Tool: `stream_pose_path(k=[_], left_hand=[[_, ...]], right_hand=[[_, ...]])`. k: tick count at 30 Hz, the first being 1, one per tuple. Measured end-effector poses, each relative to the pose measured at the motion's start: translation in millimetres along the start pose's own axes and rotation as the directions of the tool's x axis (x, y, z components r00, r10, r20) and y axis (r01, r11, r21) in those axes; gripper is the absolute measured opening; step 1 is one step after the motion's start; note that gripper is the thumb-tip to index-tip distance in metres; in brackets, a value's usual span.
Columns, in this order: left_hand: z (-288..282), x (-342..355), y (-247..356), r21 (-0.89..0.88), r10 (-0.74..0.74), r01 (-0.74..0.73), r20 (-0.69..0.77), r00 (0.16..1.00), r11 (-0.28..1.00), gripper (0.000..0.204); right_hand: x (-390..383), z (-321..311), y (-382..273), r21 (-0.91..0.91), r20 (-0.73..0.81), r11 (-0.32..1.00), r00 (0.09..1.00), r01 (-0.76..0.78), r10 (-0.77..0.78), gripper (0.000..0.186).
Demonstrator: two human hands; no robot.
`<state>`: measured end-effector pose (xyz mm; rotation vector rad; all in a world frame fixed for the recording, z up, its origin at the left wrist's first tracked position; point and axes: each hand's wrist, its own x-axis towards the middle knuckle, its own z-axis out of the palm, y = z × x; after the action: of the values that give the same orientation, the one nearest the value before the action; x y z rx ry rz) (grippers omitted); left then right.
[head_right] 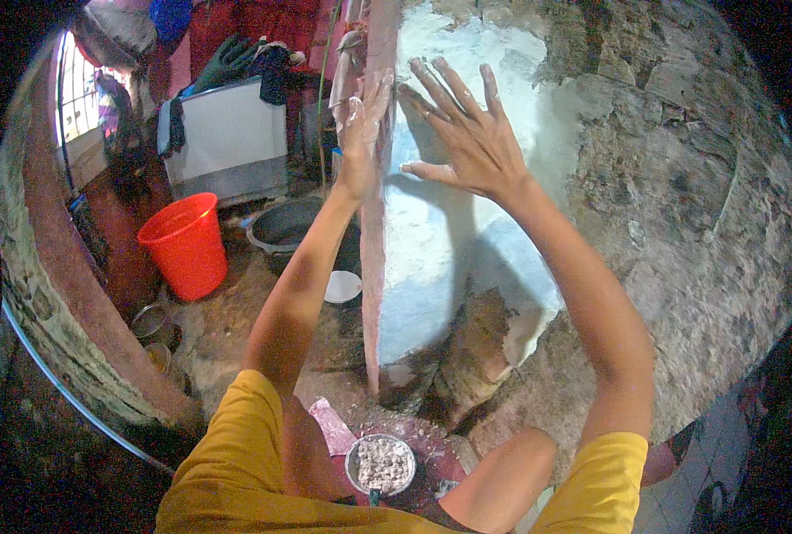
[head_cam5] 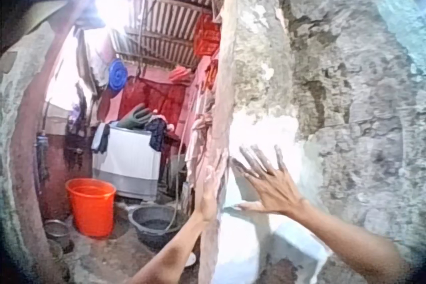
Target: The person applies a white plaster or putty mixture to a damaged section of a wall by hand, smoothing it across the surface and into gaps, and then takes more mixture from a bowl.
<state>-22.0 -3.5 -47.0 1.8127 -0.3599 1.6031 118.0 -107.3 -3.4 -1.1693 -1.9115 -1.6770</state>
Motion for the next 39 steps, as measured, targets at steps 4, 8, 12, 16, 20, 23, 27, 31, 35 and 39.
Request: stream_pose_path(k=[4, 8, 12, 16, 20, 23, 27, 31, 35, 39], left_hand=[[4.8, 2.5, 1.9, -0.010, -0.028, 0.027, -0.069, 0.997, 1.000, 0.071], [4.3, -1.0, 2.3, 0.038, -0.035, 0.037, -0.069, 0.997, 0.999, 0.071], [3.1, -1.0, 2.3, 0.054, -0.038, 0.041, -0.049, 0.998, 0.998, 0.071], [-0.3, 1.5, -1.4, 0.017, -0.015, 0.016, -0.037, 0.999, 1.000, 0.072], [4.8, 0.8, 0.8, 0.016, -0.021, 0.022, -0.046, 0.999, 1.000, 0.073], [7.3, -0.1, 5.0, 0.017, -0.072, 0.072, -0.041, 0.997, 0.997, 0.073], [-3.8, 0.6, -8.6, -0.013, 0.028, -0.027, 0.017, 0.999, 1.000, 0.055], [4.3, -0.2, 0.1, -0.070, -0.047, 0.046, -0.015, 0.999, 0.996, 0.060], [9.7, 2.9, 5.3, -0.010, -0.064, 0.063, -0.017, 0.998, 0.998, 0.069], [4.8, 4.3, -0.7, -0.043, -0.040, 0.038, -0.040, 0.998, 0.998, 0.066]], right_hand=[[9.6, 4.4, 1.6, 0.009, -0.047, 1.000, 0.999, 0.015, -0.014, 0.076], [17.3, 3.2, 3.7, -0.045, -0.038, 0.999, 0.999, -0.026, 0.024, 0.075], [25.7, 2.7, 6.8, -0.013, -0.119, 0.999, 0.992, -0.032, 0.030, 0.072], [28.4, 6.2, 11.1, 0.187, -0.300, 0.974, 0.937, -0.125, 0.178, 0.074], [17.4, 12.2, 5.5, 0.047, -0.100, 0.996, 0.991, -0.080, 0.084, 0.072], [12.5, 11.8, 3.0, 0.088, -0.096, 0.993, 0.992, -0.076, 0.085, 0.066], [10.1, 8.6, -3.3, 0.142, -0.104, 0.988, 0.991, -0.064, 0.079, 0.062], [8.3, 11.7, 2.3, 0.204, -0.154, 0.976, 0.983, -0.069, 0.102, 0.060], [8.0, 15.6, 7.2, 0.166, -0.123, 0.981, 0.985, -0.096, 0.117, 0.060], [1.1, 17.3, -1.5, 0.242, -0.112, 0.964, 0.984, -0.106, 0.136, 0.066]])
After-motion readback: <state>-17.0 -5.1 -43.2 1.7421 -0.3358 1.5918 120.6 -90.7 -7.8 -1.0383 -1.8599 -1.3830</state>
